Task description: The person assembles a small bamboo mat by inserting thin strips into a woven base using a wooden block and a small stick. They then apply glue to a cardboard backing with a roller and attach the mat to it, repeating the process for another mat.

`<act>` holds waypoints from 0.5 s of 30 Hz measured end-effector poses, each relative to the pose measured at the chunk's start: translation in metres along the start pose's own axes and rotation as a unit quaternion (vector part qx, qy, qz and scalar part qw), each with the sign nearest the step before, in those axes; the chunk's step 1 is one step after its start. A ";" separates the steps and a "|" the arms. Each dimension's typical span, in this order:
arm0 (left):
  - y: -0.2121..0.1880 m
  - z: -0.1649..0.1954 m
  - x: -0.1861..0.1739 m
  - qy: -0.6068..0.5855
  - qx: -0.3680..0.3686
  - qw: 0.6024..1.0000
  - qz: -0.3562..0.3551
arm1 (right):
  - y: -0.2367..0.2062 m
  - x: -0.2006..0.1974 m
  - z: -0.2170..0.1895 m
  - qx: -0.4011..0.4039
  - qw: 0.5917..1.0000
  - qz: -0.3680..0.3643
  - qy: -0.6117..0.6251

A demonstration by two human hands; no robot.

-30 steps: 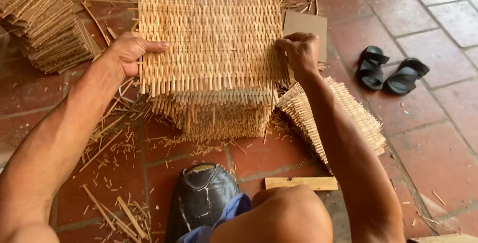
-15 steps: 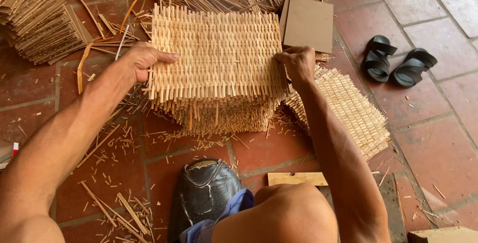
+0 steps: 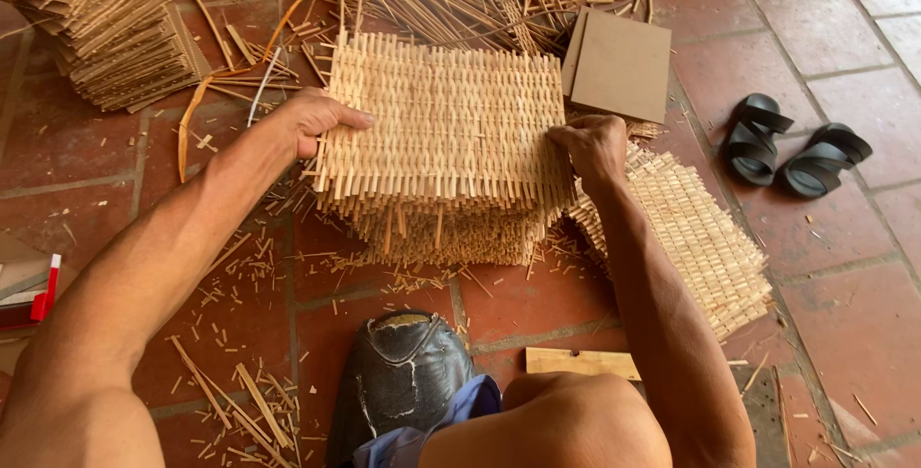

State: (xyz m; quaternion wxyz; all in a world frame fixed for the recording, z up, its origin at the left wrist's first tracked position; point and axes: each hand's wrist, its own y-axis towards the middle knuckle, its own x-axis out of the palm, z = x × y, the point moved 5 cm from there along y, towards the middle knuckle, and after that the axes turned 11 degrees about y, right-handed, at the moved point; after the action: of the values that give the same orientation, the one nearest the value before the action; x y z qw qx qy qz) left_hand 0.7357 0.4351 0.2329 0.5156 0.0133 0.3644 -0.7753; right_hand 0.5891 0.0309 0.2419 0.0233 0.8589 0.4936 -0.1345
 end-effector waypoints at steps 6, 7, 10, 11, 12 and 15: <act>-0.005 0.009 -0.009 0.129 0.018 0.990 0.053 | 0.000 0.005 -0.009 -0.070 0.996 -0.009 -0.055; -0.009 0.011 -0.014 0.197 0.010 0.977 0.083 | 0.001 0.006 -0.010 -0.077 0.995 -0.008 -0.067; -0.026 0.022 -0.016 0.251 0.040 0.966 0.049 | 0.003 0.009 -0.012 -0.067 0.990 -0.011 -0.126; -0.033 0.023 -0.018 0.281 0.010 0.958 0.065 | 0.004 0.009 -0.011 -0.053 0.991 -0.005 -0.126; -0.040 0.025 -0.020 0.310 -0.019 0.947 0.082 | 0.004 0.008 -0.010 -0.038 0.992 0.002 -0.124; -0.067 0.044 -0.017 0.391 0.137 0.894 0.169 | 0.003 0.008 -0.009 -0.018 0.990 0.008 -0.140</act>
State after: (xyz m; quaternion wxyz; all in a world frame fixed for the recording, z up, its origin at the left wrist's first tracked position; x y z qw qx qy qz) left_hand 0.7051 0.4371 0.3089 0.4477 0.4472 0.4195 -0.6509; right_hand 0.5974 0.0372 0.2482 0.1085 0.8347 0.4812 -0.2447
